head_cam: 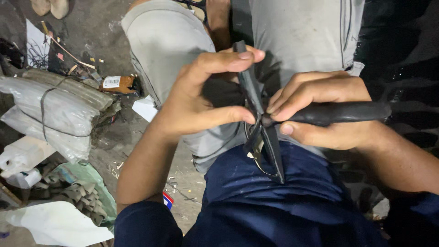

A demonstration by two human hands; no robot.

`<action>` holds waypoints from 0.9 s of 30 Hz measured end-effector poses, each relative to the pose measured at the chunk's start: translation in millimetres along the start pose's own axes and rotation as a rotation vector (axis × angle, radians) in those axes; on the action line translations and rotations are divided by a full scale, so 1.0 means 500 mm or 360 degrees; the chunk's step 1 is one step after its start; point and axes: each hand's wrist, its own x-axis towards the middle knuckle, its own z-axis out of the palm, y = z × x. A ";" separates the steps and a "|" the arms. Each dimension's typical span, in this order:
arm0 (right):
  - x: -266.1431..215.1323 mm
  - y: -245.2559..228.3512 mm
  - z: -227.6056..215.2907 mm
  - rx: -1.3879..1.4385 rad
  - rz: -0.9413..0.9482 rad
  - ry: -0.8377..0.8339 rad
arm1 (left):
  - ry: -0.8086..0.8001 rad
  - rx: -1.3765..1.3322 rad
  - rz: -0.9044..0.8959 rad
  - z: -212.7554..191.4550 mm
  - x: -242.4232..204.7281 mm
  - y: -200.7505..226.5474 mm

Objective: The person uses a grinding machine to smooth the sole of a black sandal, then attaches a black strap to the sole using a hammer and a metal tool. The process is repeated for multiple sandals.

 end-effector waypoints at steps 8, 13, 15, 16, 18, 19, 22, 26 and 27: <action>0.006 0.002 -0.026 -0.0003 -0.0047 -0.0026 | -0.0045 -0.0098 -0.0018 -0.003 0.000 -0.005; 0.004 0.010 -0.024 -0.0022 -0.0059 -0.0058 | -0.0008 -0.0004 -0.0096 0.004 -0.004 -0.001; 0.005 0.012 -0.024 -0.0034 -0.0073 -0.0077 | -0.0013 0.0020 -0.0058 0.008 0.000 -0.003; 0.006 0.011 -0.025 -0.0061 -0.0091 -0.0077 | -0.0015 0.0031 -0.0042 0.010 0.002 -0.005; 0.012 0.009 -0.025 -0.0108 -0.0125 -0.0084 | -0.0009 0.0049 -0.0049 0.014 -0.002 -0.006; 0.016 0.006 -0.026 -0.0118 -0.0120 -0.0101 | -0.0012 0.0063 -0.0054 0.015 -0.001 -0.006; 0.024 -0.006 -0.033 -0.0165 -0.0100 -0.0152 | -0.0020 0.0096 -0.0092 0.017 0.001 -0.008; 0.026 -0.017 -0.041 -0.0230 -0.0035 -0.0161 | -0.0020 0.0022 -0.0092 0.022 0.007 -0.017; 0.025 -0.017 -0.042 -0.0240 -0.0017 -0.0141 | -0.0031 0.0010 -0.0110 0.018 0.007 -0.018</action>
